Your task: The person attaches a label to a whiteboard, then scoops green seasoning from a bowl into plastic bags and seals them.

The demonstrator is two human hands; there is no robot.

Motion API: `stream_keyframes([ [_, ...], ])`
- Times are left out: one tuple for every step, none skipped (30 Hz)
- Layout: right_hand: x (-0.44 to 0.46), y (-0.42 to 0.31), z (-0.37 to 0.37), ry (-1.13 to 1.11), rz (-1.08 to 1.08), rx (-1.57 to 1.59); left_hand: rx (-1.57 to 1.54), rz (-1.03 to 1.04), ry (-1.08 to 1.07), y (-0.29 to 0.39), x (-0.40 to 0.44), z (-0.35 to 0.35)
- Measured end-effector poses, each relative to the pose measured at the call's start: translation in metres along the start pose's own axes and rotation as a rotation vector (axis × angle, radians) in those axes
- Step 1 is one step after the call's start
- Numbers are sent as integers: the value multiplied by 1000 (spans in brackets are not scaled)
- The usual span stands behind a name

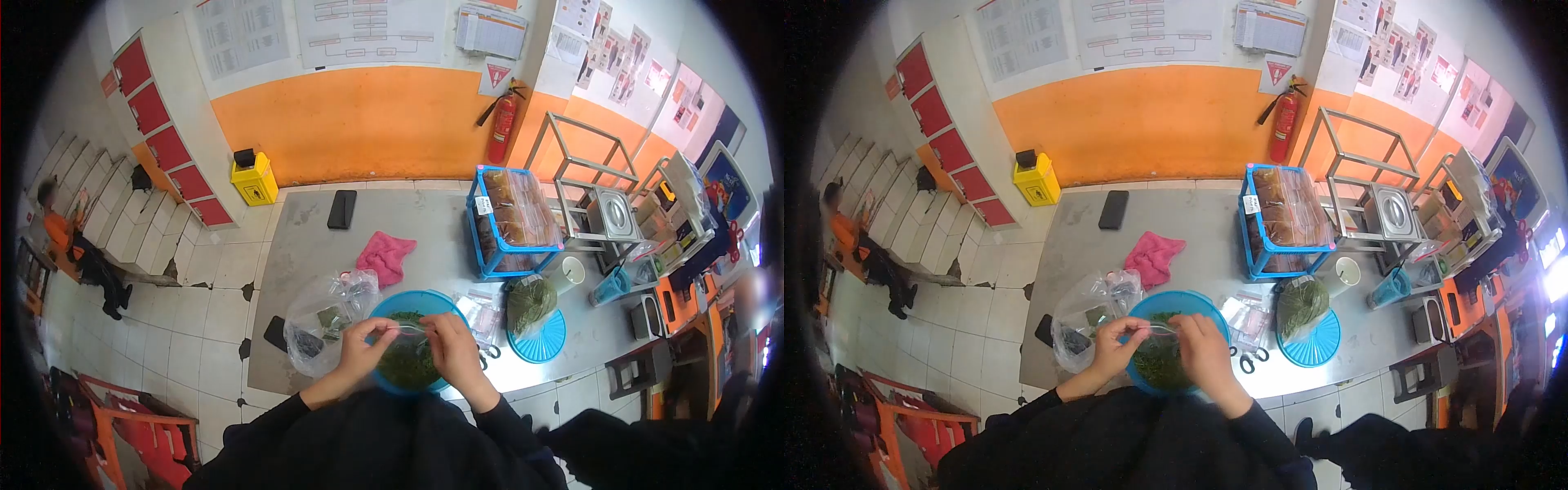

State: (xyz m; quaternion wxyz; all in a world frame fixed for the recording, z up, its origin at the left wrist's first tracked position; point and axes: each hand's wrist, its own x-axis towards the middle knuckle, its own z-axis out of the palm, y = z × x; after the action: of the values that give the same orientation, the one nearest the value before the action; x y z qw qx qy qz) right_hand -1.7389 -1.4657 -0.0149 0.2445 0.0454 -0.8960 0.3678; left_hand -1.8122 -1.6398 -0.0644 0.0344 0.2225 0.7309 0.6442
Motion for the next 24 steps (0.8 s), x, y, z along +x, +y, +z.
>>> stream_keyframes([
  [-1, 1, 3, 31, 30, 7, 1, 0, -1, -1, 0, 0],
  [-3, 2, 4, 33, 32, 7, -31, -3, -42, -3, 0, 0],
  [-4, 4, 5, 30, 18, 11, -63, -5, -81, -5, 0, -1],
  [-4, 5, 6, 27, 3, 15, -62, -4, -81, -6, 0, -1],
  [-3, 2, 4, 28, 3, 16, -65, -8, -76, -8, 0, -2],
  [0, -2, 0, -28, -9, 2, -69, -13, -71, -11, -1, -3],
  [1, -4, -3, -84, -19, -12, -69, -13, -74, -14, -1, -3],
  [2, -4, -3, -80, -18, -12, -101, -43, -63, -18, -1, -3],
  [3, -4, -3, -72, -32, -30, -133, -74, -51, -22, -1, -3],
  [4, -5, -2, -65, -47, -47, -131, -73, -53, -26, 0, -2],
  [8, -8, -5, -62, -45, -46, -298, -96, -56, -31, 0, 0],
  [14, -16, -11, -59, -77, -53, -465, -121, -59, -31, -1, 1],
  [20, -24, -16, -56, -108, -60, -464, -124, -65, -31, -1, 2],
  [26, -32, -20, -51, -103, -62, -533, -89, -60, -27, -1, 3],
  [32, -39, -24, -21, -125, -35, -603, -55, -55, -25, 0, 4],
  [35, -44, -27, 8, -149, -9, -604, -57, -60, -25, 0, 5],
  [31, -46, -29, 9, -144, -10, -601, -39, -60, -24, -1, 4],
  [29, -48, -31, 46, -138, 50, -597, -17, -61, -21, 1, 3],
  [33, -47, -33, 90, -148, 105, -597, 2, -65, -17, 9, 2],
  [38, -43, -34, 93, -160, 98, -599, 36, -77, -2, 14, 2],
  [34, -39, -31, 76, -29, 205, -600, 48, -88, 7, 9, 2],
  [31, -35, -30, 61, 103, 310, -602, 41, -89, 11, 8, 3],
  [30, -32, -31, 77, 98, 391, -579, 65, -187, 14, 12, 5],
  [31, -30, -32, 73, 94, 389, -554, 84, -282, 16, 13, 7],
])
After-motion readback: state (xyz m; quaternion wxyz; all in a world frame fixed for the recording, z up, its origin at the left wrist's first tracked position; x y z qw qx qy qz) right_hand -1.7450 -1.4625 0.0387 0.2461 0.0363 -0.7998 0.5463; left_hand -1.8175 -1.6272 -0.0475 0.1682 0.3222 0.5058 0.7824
